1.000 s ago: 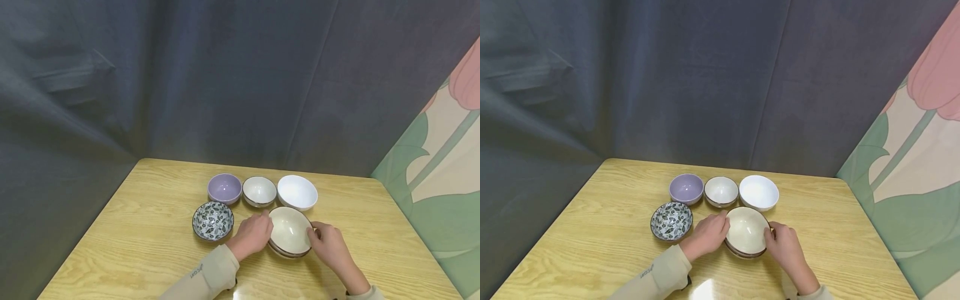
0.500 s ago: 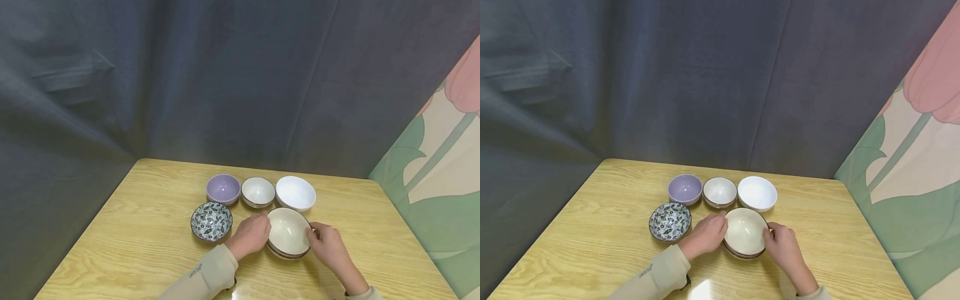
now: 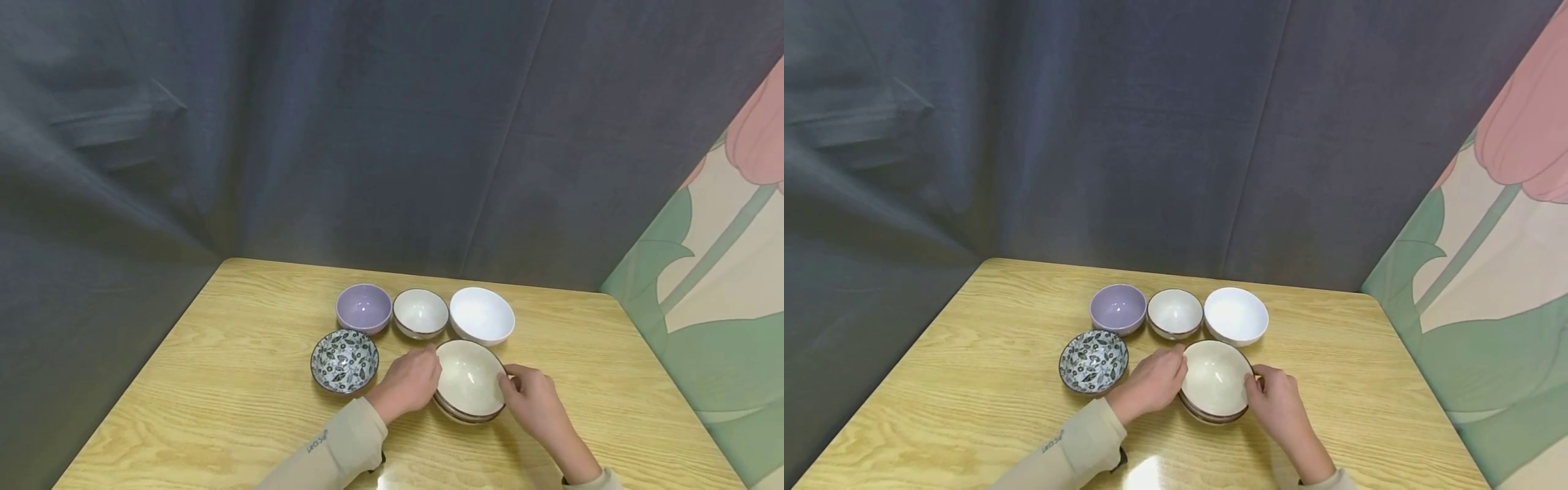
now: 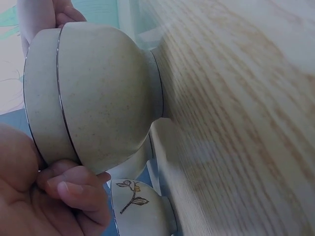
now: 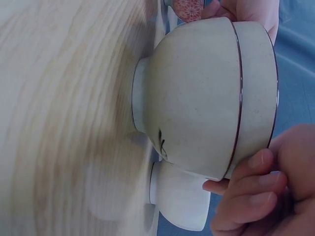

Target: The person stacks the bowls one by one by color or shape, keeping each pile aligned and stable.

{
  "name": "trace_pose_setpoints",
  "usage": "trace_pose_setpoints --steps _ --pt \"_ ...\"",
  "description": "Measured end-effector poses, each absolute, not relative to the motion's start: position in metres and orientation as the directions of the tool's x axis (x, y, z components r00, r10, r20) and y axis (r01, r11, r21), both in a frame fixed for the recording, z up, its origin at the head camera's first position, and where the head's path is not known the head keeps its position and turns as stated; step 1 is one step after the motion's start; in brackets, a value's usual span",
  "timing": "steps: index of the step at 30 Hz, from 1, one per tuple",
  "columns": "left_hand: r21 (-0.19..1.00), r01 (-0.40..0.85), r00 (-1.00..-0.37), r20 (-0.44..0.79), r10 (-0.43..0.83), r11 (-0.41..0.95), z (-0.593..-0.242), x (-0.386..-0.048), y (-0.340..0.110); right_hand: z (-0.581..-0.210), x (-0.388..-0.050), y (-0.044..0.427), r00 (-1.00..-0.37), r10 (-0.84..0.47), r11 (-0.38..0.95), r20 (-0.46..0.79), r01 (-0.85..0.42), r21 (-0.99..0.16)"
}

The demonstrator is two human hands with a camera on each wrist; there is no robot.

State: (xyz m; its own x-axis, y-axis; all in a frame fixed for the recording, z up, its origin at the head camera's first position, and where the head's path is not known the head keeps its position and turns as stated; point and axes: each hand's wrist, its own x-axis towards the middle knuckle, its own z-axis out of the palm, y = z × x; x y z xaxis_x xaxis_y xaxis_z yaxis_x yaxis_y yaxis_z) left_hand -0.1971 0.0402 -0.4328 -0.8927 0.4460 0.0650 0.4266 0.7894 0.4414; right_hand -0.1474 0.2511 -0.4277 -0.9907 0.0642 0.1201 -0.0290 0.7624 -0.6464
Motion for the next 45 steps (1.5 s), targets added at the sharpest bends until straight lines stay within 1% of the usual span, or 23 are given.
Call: trace_pose_setpoints --steps 13,18,21,27,31,35,39,45 --pt "0.456 0.421 -0.899 0.094 0.429 0.784 -0.434 -0.198 0.042 -0.428 -0.148 0.251 -0.990 0.048 0.780 0.131 -0.045 -0.625" --pt "0.479 0.388 -0.910 0.063 0.410 0.787 -0.434 -0.196 0.041 -0.426 -0.153 0.257 -0.993 0.030 0.797 0.114 -0.046 -0.602" --pt "0.502 0.371 -0.915 0.056 0.399 0.781 -0.435 -0.194 0.040 -0.424 -0.162 0.266 -0.991 0.043 0.810 0.124 -0.038 -0.586" --pt "0.531 0.374 -0.914 0.074 0.398 0.760 -0.434 -0.193 0.036 -0.420 -0.196 0.295 -0.979 0.098 0.841 0.177 -0.014 -0.540" --pt "0.558 0.361 -0.915 0.056 0.400 0.747 -0.433 -0.192 0.034 -0.420 -0.215 0.312 -0.984 0.116 0.852 0.135 0.028 -0.522" --pt "0.570 0.358 -0.914 0.054 0.402 0.739 -0.433 -0.191 0.034 -0.424 -0.229 0.318 -0.993 0.110 0.832 0.052 0.063 -0.550" --pt "0.548 0.380 -0.911 0.085 0.402 0.745 -0.435 -0.189 0.035 -0.431 -0.239 0.314 -0.996 0.090 0.803 -0.012 0.079 -0.591" --pt "0.521 0.417 -0.904 0.151 0.401 0.744 -0.439 -0.187 0.036 -0.439 -0.250 0.303 -0.994 0.096 0.741 -0.048 0.104 -0.664"
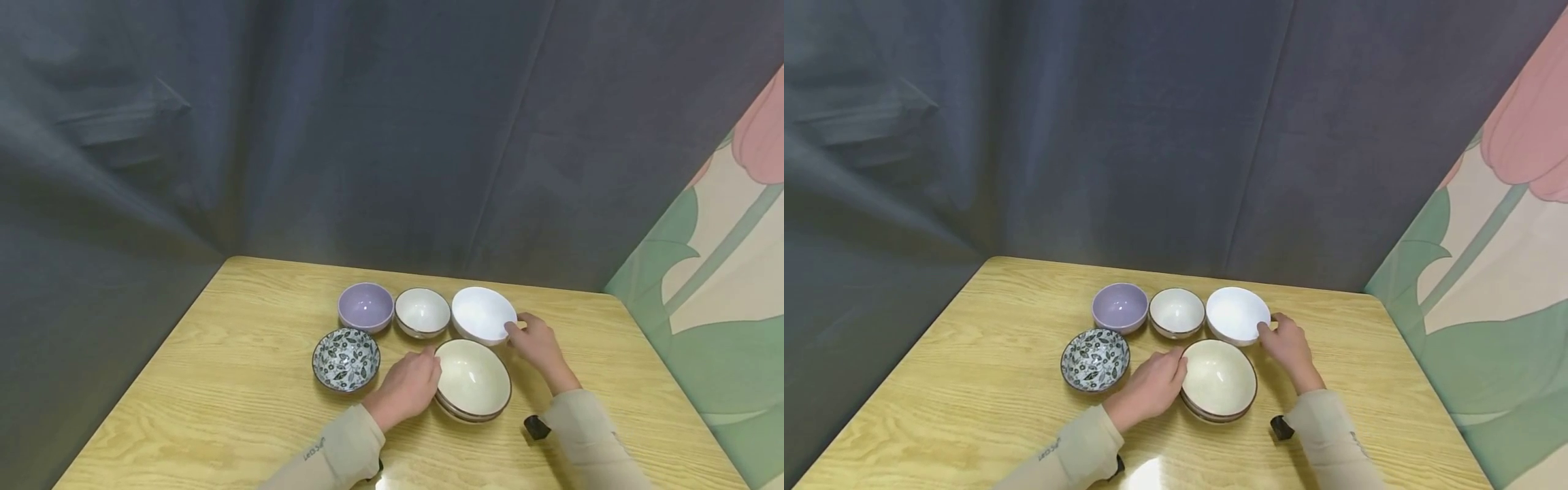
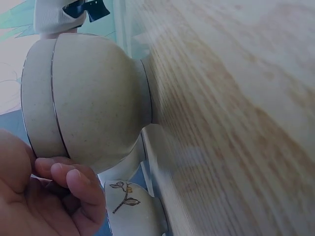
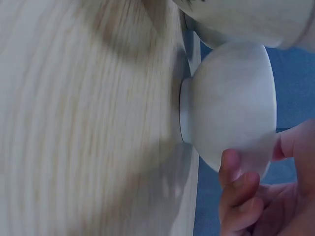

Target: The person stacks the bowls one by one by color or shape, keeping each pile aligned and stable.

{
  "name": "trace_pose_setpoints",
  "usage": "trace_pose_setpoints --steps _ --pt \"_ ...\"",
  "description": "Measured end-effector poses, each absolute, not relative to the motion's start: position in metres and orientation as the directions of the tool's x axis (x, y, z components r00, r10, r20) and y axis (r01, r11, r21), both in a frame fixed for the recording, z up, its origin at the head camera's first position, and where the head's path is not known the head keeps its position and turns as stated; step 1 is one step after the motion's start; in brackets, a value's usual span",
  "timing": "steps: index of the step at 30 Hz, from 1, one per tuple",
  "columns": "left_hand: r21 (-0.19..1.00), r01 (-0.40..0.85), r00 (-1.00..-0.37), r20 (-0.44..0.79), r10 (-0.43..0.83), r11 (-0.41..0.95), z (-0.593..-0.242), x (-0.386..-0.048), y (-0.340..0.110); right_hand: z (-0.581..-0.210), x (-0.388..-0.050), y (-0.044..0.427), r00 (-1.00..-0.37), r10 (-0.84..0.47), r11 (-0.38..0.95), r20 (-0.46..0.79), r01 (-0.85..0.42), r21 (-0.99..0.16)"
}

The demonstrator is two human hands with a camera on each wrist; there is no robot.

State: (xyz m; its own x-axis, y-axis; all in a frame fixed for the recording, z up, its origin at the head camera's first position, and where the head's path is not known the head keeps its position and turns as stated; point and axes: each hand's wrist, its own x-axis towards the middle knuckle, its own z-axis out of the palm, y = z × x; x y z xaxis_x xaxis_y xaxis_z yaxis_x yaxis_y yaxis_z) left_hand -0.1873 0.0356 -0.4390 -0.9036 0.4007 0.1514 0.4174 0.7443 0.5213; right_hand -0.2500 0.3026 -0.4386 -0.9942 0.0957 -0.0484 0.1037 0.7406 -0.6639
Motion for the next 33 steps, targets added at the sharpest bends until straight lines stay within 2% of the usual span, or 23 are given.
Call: trace_pose_setpoints --steps 16,33 --pt "0.597 0.364 -0.920 0.108 0.378 0.715 -0.440 -0.190 0.033 -0.447 -0.256 0.300 -0.984 0.175 0.749 0.023 0.118 -0.652" --pt "0.643 0.348 -0.921 0.098 0.377 0.682 -0.437 -0.189 0.028 -0.436 -0.247 0.295 -0.977 0.209 0.745 0.052 0.124 -0.655"
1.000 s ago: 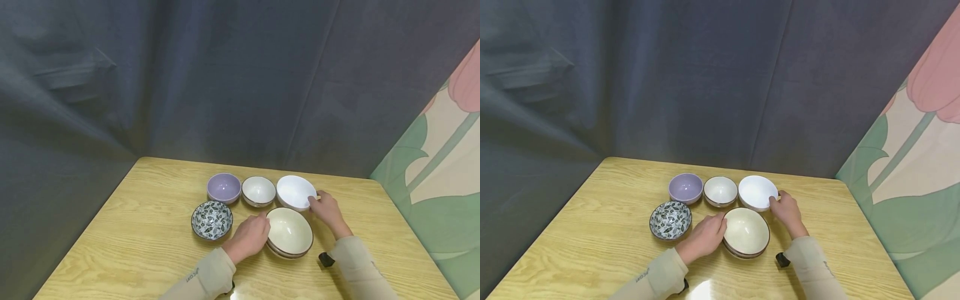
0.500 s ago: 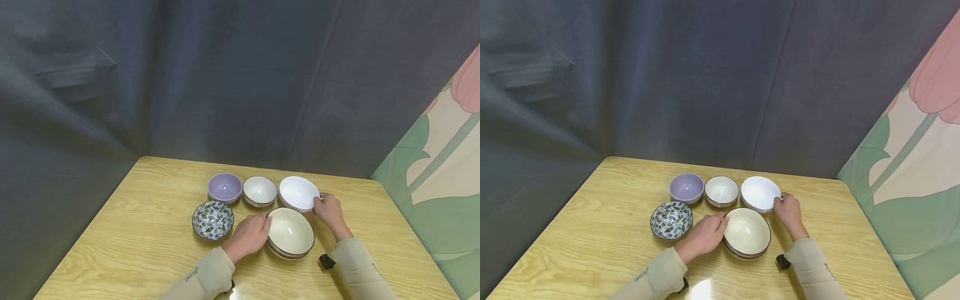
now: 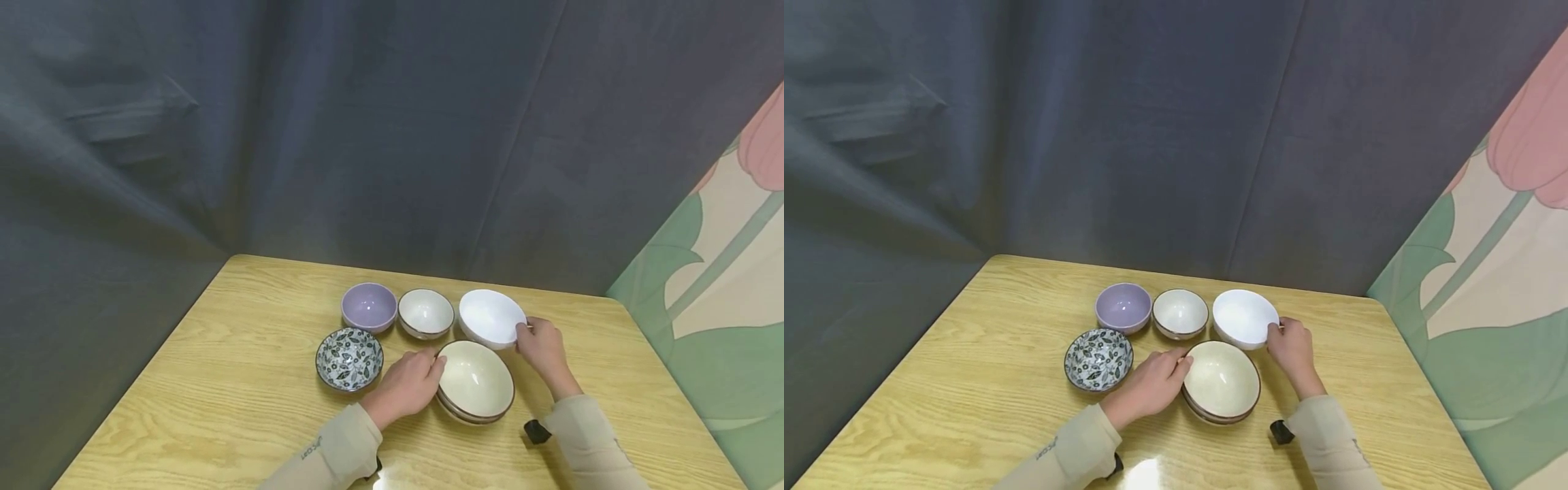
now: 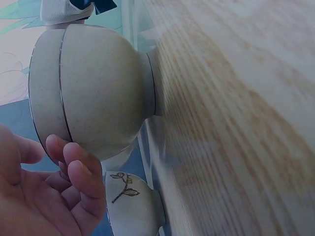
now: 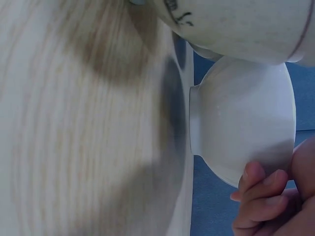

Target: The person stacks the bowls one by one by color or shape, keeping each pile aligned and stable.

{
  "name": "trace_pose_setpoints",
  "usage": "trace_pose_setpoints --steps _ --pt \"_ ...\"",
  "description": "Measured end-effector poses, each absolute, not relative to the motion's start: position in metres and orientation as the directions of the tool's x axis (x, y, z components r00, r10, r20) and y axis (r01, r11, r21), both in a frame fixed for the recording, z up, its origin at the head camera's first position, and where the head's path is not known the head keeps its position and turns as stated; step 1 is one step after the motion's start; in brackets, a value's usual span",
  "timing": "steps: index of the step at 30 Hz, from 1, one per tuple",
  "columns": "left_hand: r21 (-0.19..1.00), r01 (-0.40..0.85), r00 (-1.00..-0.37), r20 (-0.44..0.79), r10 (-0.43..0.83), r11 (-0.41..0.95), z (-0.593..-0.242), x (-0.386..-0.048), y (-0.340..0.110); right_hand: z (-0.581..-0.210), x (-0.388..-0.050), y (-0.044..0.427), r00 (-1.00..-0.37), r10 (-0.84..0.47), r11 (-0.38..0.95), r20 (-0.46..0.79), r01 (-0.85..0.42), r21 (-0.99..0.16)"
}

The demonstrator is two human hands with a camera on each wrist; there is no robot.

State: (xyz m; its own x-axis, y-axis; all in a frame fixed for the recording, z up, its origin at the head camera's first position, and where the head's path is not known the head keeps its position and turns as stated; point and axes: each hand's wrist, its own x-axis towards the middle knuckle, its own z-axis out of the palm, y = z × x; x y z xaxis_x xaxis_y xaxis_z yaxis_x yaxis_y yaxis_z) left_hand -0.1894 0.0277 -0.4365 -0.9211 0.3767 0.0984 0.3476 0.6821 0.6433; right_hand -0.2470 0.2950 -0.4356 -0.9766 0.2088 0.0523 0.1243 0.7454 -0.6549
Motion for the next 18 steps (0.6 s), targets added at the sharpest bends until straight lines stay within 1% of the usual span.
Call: trace_pose_setpoints --steps 5,18 --pt "0.666 0.341 -0.919 0.087 0.385 0.663 -0.437 -0.191 0.026 -0.432 -0.245 0.296 -0.972 0.214 0.750 0.094 0.102 -0.654" --pt "0.687 0.351 -0.908 0.084 0.410 0.636 -0.435 -0.191 0.023 -0.419 -0.240 0.298 -0.973 0.201 0.760 0.115 0.081 -0.645"
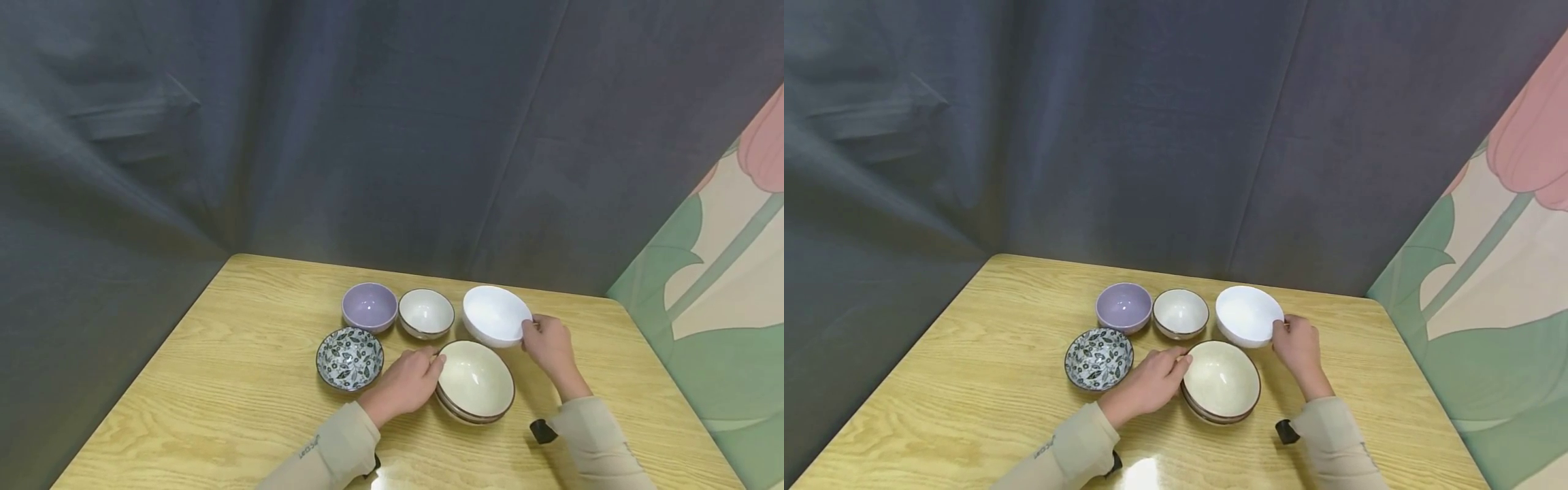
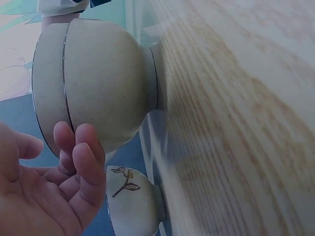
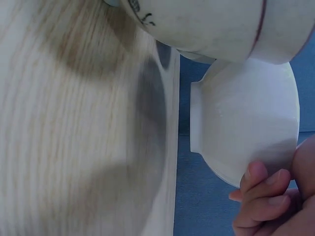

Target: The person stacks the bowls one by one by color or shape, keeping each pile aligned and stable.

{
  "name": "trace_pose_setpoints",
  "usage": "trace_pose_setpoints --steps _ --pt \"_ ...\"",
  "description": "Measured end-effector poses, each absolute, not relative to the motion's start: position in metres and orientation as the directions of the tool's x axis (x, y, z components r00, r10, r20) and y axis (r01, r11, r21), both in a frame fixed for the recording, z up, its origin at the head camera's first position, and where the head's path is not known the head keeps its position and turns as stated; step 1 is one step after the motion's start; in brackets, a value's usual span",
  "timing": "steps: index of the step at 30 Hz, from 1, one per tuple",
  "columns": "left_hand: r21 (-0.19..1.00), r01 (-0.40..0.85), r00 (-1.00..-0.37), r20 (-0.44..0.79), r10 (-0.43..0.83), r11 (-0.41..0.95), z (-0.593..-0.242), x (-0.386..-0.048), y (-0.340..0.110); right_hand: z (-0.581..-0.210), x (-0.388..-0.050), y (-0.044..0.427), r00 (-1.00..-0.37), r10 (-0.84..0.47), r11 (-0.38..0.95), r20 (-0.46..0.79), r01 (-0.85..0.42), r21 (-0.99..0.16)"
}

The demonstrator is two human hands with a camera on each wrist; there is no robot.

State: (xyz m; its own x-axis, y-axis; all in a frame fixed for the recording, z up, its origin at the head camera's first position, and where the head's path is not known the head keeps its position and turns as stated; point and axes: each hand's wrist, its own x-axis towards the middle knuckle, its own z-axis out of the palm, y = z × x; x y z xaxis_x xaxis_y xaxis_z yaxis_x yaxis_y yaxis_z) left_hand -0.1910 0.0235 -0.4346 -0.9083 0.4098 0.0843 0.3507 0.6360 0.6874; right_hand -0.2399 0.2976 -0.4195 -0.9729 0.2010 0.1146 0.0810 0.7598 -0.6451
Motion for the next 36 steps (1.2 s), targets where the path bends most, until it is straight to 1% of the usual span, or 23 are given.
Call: trace_pose_setpoints --steps 7,15,25,36 --pt "0.691 0.354 -0.904 0.080 0.420 0.630 -0.435 -0.191 0.024 -0.413 -0.235 0.299 -0.973 0.202 0.764 0.116 0.082 -0.640" --pt "0.702 0.343 -0.906 0.072 0.417 0.624 -0.436 -0.191 0.025 -0.403 -0.228 0.301 -0.970 0.188 0.773 0.152 0.051 -0.632" --pt "0.726 0.325 -0.910 0.066 0.410 0.606 -0.433 -0.189 0.024 -0.393 -0.222 0.301 -0.973 0.175 0.776 0.152 0.041 -0.630" --pt "0.721 0.319 -0.914 0.062 0.402 0.615 -0.431 -0.190 0.024 -0.385 -0.215 0.299 -0.971 0.168 0.777 0.170 0.025 -0.629"
